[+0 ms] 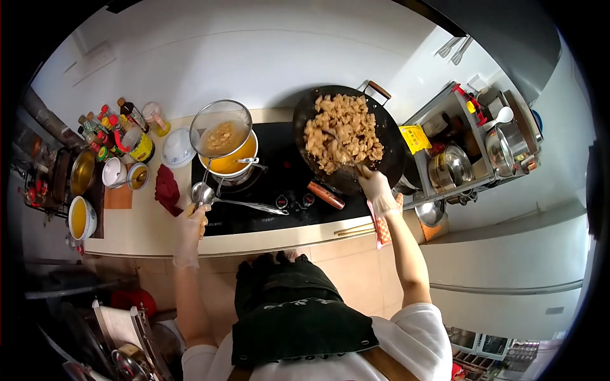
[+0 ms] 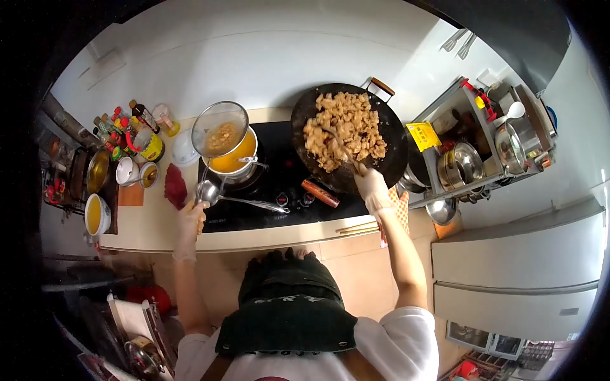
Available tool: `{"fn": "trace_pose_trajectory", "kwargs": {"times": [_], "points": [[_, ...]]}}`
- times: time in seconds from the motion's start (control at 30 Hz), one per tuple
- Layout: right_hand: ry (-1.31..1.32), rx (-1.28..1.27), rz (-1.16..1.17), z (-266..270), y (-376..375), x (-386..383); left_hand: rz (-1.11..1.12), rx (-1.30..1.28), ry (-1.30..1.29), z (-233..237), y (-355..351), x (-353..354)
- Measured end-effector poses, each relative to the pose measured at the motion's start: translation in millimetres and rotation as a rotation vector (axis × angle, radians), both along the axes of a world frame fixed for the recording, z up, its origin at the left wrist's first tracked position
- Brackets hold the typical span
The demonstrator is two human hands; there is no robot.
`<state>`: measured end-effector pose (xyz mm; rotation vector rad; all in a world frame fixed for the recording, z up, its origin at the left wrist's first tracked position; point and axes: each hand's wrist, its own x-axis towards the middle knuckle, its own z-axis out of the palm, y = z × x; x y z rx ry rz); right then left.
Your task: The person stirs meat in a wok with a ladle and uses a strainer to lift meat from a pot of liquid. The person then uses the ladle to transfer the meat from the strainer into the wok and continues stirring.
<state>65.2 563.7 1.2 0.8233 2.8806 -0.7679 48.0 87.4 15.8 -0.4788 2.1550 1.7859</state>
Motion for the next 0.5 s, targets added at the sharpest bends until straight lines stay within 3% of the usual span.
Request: {"fn": "trace_pose_trajectory", "kwargs": {"times": [0.07,0.2,0.23,0.27,0.33,0.37,0.4,0.5], "points": [[-0.050,-0.029,-0.008,32.8,-2.4,27.6,0.006,-0.023,-0.038,-2.3,-1.8,-0.9],[0.389,-0.169,0.142,5.5,52.5,32.8,0.029,-0.007,-0.007,-9.7,-7.1,0.1],[0.236,-0.132,-0.067,58.1,21.2,23.2,0.038,-0.007,-0.013,-8.5,-6.5,0.0],[0.199,-0.099,-0.122,45.0,36.9,9.1,0.044,-0.006,-0.018,-6.9,-5.0,-0.6],[0.223,-0.048,-0.104,19.1,47.9,-9.8,0.041,0.011,-0.003,-1.7,-1.3,1.1],[0.230,-0.099,-0.042,-28.3,71.6,-14.7,0.043,0.021,0.008,0.2,-0.6,1.4],[0.065,-0.034,-0.090,-9.8,48.8,-8.4,0.037,0.015,0.006,-0.1,-1.8,0.8],[0.001,0.129,-0.040,31.6,41.2,8.1,0.033,0.010,-0.008,-2.6,-4.9,1.0]]}}
